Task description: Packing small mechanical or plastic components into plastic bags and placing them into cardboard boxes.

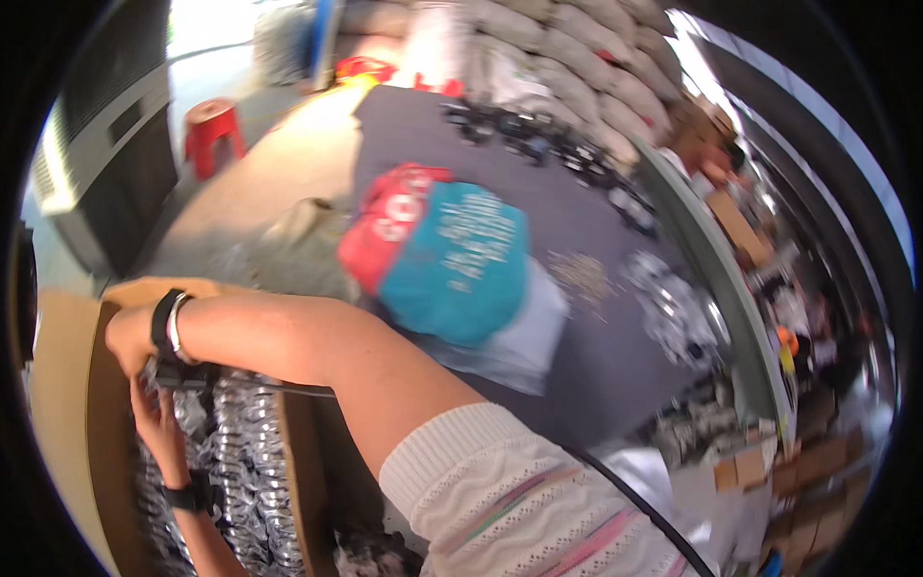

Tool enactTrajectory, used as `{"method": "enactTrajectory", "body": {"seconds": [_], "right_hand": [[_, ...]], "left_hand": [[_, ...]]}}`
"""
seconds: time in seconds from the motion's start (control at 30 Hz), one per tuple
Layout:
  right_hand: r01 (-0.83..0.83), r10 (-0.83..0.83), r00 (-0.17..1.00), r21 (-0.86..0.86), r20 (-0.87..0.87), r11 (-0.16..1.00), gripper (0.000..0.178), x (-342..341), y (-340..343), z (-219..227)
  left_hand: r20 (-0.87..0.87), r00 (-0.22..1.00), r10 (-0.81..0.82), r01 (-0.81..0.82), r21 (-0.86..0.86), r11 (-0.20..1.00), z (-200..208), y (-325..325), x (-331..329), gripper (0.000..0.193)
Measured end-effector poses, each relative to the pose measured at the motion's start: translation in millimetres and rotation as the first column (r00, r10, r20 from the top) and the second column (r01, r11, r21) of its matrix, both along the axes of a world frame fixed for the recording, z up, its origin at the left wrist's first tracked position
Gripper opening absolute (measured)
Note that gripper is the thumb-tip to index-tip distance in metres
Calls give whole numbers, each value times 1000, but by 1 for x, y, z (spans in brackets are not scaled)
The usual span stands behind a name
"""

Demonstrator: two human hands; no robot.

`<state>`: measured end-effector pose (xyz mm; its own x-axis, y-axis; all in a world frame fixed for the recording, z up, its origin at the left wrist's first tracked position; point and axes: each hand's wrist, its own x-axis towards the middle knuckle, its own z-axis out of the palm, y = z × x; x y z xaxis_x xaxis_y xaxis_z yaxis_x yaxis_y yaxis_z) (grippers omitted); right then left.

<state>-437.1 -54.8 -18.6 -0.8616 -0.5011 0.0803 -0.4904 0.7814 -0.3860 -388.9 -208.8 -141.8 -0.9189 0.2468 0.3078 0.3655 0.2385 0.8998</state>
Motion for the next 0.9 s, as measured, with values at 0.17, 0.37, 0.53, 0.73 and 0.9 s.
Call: {"method": "enactTrajectory", "body": {"seconds": [0.17,0.37,0.53,0.73,0.9], "right_hand": [[145,-178,940,-131,-292,981,17,208,58,117],[732,-739,648,-118,-183,671,29,452,192,107],[992,-929,25,123,-368,-22,17,610,288,103],[956,-852,-56,219,-520,-196,17,665,371,93],[778,-934,-147,545,-326,-313,24,670,416,59]], "left_hand": [[-64,928,-366,367,318,874,102,60,118,48],[25,743,-668,614,371,697,172,105,296,39],[49,613,-788,754,259,603,153,167,380,32],[-214,715,-666,668,-74,741,129,195,403,26],[-235,727,-646,651,-67,756,127,198,408,24]]}}
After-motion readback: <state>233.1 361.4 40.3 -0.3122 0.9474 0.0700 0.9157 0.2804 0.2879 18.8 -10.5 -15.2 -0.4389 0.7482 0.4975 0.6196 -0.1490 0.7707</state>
